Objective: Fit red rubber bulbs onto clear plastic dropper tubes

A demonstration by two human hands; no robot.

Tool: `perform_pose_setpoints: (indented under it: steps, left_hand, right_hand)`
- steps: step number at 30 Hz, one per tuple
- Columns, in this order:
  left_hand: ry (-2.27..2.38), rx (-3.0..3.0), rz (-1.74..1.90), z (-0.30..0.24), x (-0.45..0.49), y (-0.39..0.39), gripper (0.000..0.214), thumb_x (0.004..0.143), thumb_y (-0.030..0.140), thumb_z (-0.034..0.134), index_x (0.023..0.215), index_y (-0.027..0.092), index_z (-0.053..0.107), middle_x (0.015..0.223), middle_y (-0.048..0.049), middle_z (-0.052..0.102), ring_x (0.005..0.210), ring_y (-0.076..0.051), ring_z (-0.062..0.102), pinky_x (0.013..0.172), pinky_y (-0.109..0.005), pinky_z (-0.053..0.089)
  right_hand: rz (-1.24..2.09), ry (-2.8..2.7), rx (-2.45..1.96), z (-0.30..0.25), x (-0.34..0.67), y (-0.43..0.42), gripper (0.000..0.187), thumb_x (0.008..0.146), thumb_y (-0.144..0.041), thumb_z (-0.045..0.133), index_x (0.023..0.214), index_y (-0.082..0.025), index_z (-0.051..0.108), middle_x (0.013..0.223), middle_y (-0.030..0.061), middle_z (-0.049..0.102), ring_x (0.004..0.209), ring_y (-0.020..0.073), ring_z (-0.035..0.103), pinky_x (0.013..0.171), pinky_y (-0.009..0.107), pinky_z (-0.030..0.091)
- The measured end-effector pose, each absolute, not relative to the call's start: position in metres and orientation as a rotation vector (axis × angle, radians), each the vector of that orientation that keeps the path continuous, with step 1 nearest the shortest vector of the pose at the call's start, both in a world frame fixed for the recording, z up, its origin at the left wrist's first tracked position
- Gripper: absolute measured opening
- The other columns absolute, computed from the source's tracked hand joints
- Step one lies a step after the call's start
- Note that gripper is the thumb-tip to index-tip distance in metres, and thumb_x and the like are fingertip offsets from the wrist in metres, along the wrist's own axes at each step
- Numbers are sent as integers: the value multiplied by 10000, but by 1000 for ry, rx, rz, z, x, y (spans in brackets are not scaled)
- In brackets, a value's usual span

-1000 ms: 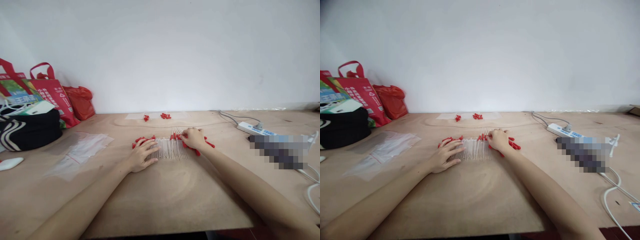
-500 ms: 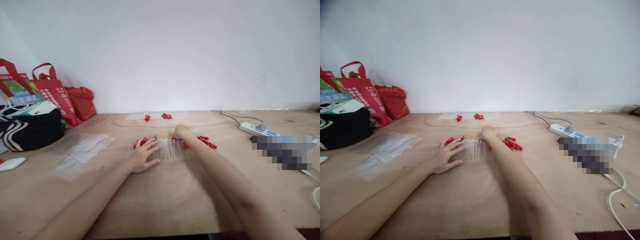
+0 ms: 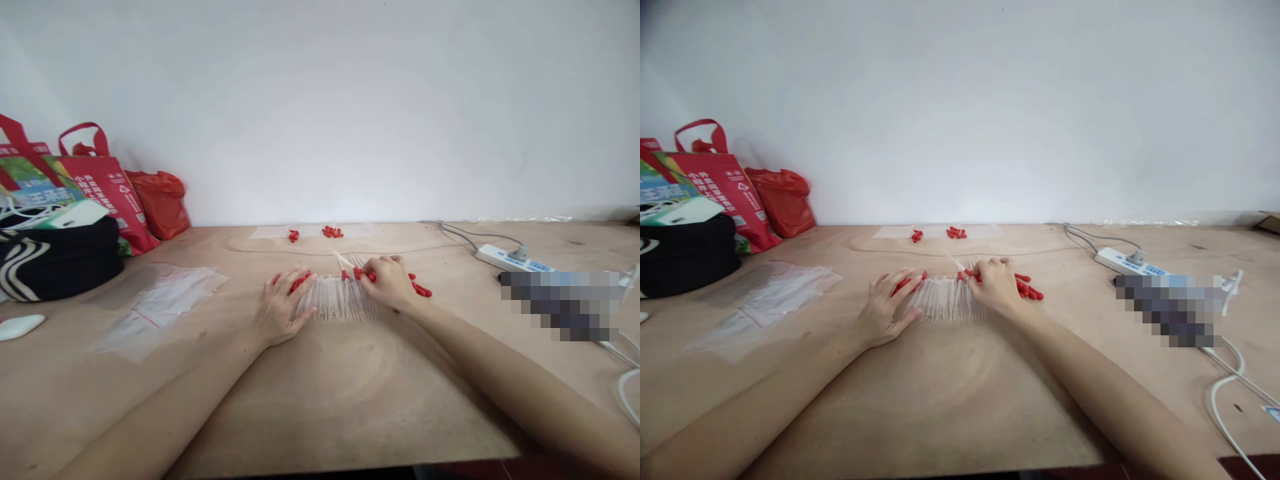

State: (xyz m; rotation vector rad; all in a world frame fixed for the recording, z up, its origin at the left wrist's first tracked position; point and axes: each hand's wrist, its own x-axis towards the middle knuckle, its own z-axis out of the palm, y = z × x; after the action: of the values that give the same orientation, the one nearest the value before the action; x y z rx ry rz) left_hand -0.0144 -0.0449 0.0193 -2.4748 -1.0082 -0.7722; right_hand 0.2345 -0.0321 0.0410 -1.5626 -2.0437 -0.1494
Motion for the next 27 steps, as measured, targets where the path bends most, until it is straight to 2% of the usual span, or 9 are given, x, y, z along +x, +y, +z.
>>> perform_pose_setpoints:
  steps: [3,6,9,11,14,18,22,27]
  left_hand:
    - [-941,-2366,-849,18,-6,-49,473,794,362,489,1239,213,425,1309,-131,398,1202,-258,366,986,-435,225]
    - [-852,-2377,-813,17,3,-53,377,813,302,479,1188,261,476,1239,-83,492,1156,-247,423,992,-463,182]
    - [-796,-2414,-810,15,11,-55,280,838,215,445,1095,271,541,1031,-31,629,1018,-209,524,978,-474,164]
    - [-779,-2433,-800,13,14,-56,232,846,194,436,1019,258,577,858,-5,667,867,-178,570,948,-458,198]
    - [-750,-2421,-791,12,15,-55,173,849,197,445,901,233,606,688,23,650,708,-143,560,896,-425,240]
    - [-693,-2391,-829,13,16,-55,171,847,178,445,790,201,605,619,29,618,670,-123,538,851,-385,261]
    - [-639,-2379,-926,14,16,-57,196,839,152,437,726,184,593,565,33,585,628,-114,516,828,-386,258]
    - [-639,-2407,-961,15,15,-61,201,829,134,442,692,181,582,545,39,571,612,-106,509,817,-390,247]
  right_hand:
    - [-359,-2066,-1285,21,246,-63,122,729,-238,447,702,-189,555,702,19,622,758,166,519,811,361,254]
    - [-457,-2095,-1116,9,247,-76,99,723,-234,474,699,-191,560,701,7,627,753,160,514,826,370,246]
    - [-496,-2134,-1011,6,240,-77,91,724,-209,480,710,-195,569,688,-6,627,737,148,512,840,371,245]
    - [-513,-2155,-961,7,233,-76,109,742,-196,467,719,-197,574,673,-14,625,723,138,508,845,369,245]
    - [-518,-2164,-923,7,226,-77,118,767,-210,469,763,-199,586,701,-20,632,723,128,499,849,364,243]
    - [-532,-2121,-894,5,224,-77,144,787,-307,517,861,-224,608,751,-15,640,741,128,489,842,366,231]
    - [-606,-2107,-853,3,223,-76,113,796,-264,524,763,-231,627,616,-29,590,689,115,458,834,370,222]
    - [-619,-2149,-820,3,225,-79,115,780,-214,514,726,-217,615,589,-34,552,681,114,440,848,387,223]
